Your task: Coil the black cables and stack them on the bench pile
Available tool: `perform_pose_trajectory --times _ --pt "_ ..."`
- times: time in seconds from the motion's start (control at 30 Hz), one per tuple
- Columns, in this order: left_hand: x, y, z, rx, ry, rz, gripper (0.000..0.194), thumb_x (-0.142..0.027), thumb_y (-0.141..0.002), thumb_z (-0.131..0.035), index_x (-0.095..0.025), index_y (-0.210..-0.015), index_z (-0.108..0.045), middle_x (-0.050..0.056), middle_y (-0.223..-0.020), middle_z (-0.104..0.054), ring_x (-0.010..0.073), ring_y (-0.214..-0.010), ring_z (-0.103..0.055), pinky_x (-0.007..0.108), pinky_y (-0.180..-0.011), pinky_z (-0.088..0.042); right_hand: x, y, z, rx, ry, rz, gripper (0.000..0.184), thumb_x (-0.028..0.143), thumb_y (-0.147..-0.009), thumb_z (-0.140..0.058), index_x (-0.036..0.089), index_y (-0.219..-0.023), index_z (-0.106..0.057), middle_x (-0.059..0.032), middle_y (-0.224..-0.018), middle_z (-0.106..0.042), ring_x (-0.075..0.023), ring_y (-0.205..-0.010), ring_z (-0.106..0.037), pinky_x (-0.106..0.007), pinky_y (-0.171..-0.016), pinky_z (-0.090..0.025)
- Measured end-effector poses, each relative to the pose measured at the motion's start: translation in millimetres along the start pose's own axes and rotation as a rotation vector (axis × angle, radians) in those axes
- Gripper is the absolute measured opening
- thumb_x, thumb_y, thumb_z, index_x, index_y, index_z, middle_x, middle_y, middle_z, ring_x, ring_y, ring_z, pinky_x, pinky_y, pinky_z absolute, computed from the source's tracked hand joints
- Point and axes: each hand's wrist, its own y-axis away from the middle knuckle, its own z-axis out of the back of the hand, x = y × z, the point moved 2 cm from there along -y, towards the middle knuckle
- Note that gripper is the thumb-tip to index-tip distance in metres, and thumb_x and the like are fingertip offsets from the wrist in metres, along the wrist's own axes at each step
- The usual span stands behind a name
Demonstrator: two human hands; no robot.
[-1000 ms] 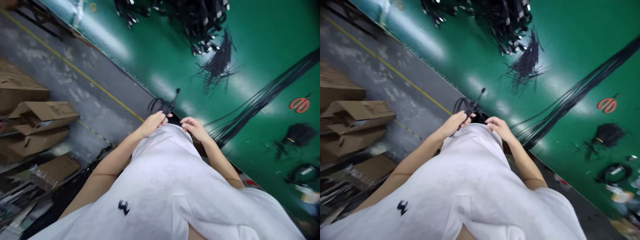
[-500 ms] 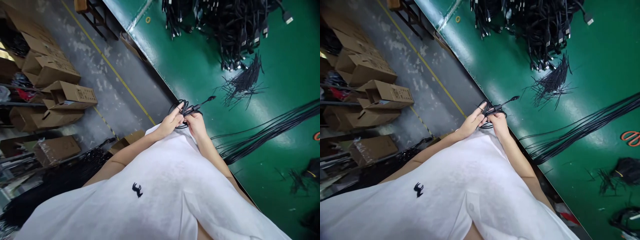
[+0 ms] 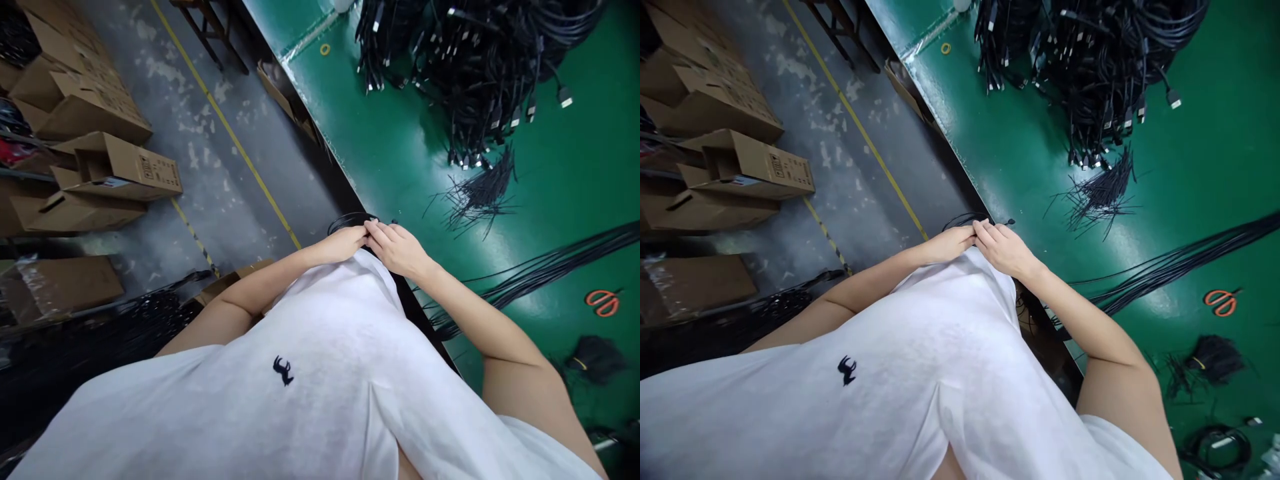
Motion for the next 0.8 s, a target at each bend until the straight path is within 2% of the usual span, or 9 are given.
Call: perform_pose_trajectory --times 0.1,0.2,0.27,0.33,0.4,0.5,0.6,0.7,0.8 --pt "7 -4 -1.2 0.094 0.190 0.119 0.037 -0.020 -0.092 -0.051 -0.014 -0.127 -0.061 0.002 -0.079 -0.066 0.0160 -0.077 -0.059 0.029 -0.076 -0.046 1 -2 10 0.038 0.220 0.133 0.036 0.014 -0.102 -0.032 0.009 -0.102 -0.067 -0.0152 -0.103 -0.068 -0.0199 -0.082 -0.057 -0.036 -0.076 -0.040" --pt "10 -7 0.6 0.196 0.411 0.143 0.028 -0.018 -0.088 -0.054 -0.011 -0.112 -0.066 -0.005 -0.062 -0.050 0.0098 -0.058 -0.042 0.025 -0.059 -0.034 7 -5 22 0.048 0.337 0.207 0.035 0.011 -0.101 -0.032 0.006 -0.114 -0.064 -0.0148 -0.102 -0.067 -0.0186 -0.079 -0.055 -0.035 -0.074 -0.041" --pt "8 -8 3.5 0.245 0.497 0.107 0.016 -0.019 -0.085 -0.058 -0.011 -0.096 -0.067 -0.005 -0.060 -0.047 0.0088 -0.057 -0.039 0.025 -0.057 -0.030 9 -9 28 0.081 0.406 0.217 0.036 0.009 -0.101 -0.032 0.004 -0.116 -0.064 -0.0151 -0.102 -0.065 -0.0193 -0.081 -0.054 -0.035 -0.074 -0.041" --pt "6 -9 5.6 0.275 0.553 0.090 0.012 -0.021 -0.083 -0.062 -0.012 -0.089 -0.066 -0.004 -0.061 -0.048 0.0088 -0.057 -0.039 0.025 -0.057 -0.029 11 -12 33 0.135 0.452 0.230 0.035 0.008 -0.099 -0.033 0.005 -0.107 -0.067 -0.0138 -0.093 -0.063 -0.0202 -0.079 -0.053 -0.036 -0.071 -0.039" --pt "5 -11 5.8 0.262 0.603 0.102 0.014 -0.023 -0.080 -0.066 -0.013 -0.090 -0.066 -0.004 -0.063 -0.050 0.0087 -0.058 -0.041 0.024 -0.056 -0.030 12 -16 36 0.179 0.463 0.254 0.034 0.007 -0.098 -0.035 0.006 -0.099 -0.069 -0.0127 -0.086 -0.061 -0.0208 -0.077 -0.052 -0.036 -0.067 -0.037" --pt "5 -16 3.6 0.216 0.671 0.126 0.021 -0.024 -0.076 -0.070 -0.014 -0.094 -0.067 -0.004 -0.064 -0.051 0.0080 -0.056 -0.041 0.024 -0.053 -0.030 11 -24 39 0.223 0.463 0.262 0.034 0.005 -0.097 -0.034 0.004 -0.098 -0.068 -0.0131 -0.084 -0.059 -0.0213 -0.076 -0.051 -0.036 -0.064 -0.034" --pt "7 -26 3.5 0.166 0.704 0.129 0.032 -0.024 -0.074 -0.073 -0.013 -0.103 -0.067 -0.005 -0.061 -0.052 0.0076 -0.053 -0.042 0.023 -0.051 -0.030 6 -37 41 0.311 0.470 0.172 0.039 0.002 -0.096 -0.029 0.004 -0.100 -0.067 -0.0140 -0.084 -0.059 -0.0216 -0.076 -0.051 -0.036 -0.064 -0.033" --pt "9 -37 7.1 0.080 0.722 0.163 0.041 -0.016 -0.073 -0.068 -0.014 -0.114 -0.064 -0.005 -0.058 -0.055 0.0084 -0.052 -0.045 0.021 -0.049 -0.032 -3 -52 43 0.459 0.440 0.093 0.039 0.003 -0.095 -0.028 0.004 -0.103 -0.066 -0.0163 -0.091 -0.061 -0.0230 -0.082 -0.054 -0.036 -0.066 -0.034" --pt "7 -46 9.7 0.049 0.822 0.179 0.040 -0.008 -0.072 -0.059 -0.014 -0.111 -0.066 -0.001 -0.064 -0.061 0.0095 -0.057 -0.052 0.021 -0.053 -0.038 -19 -66 45 0.602 0.365 -0.038 0.034 0.011 -0.097 -0.031 0.006 -0.106 -0.064 -0.0170 -0.098 -0.062 -0.0247 -0.087 -0.058 -0.035 -0.069 -0.037"
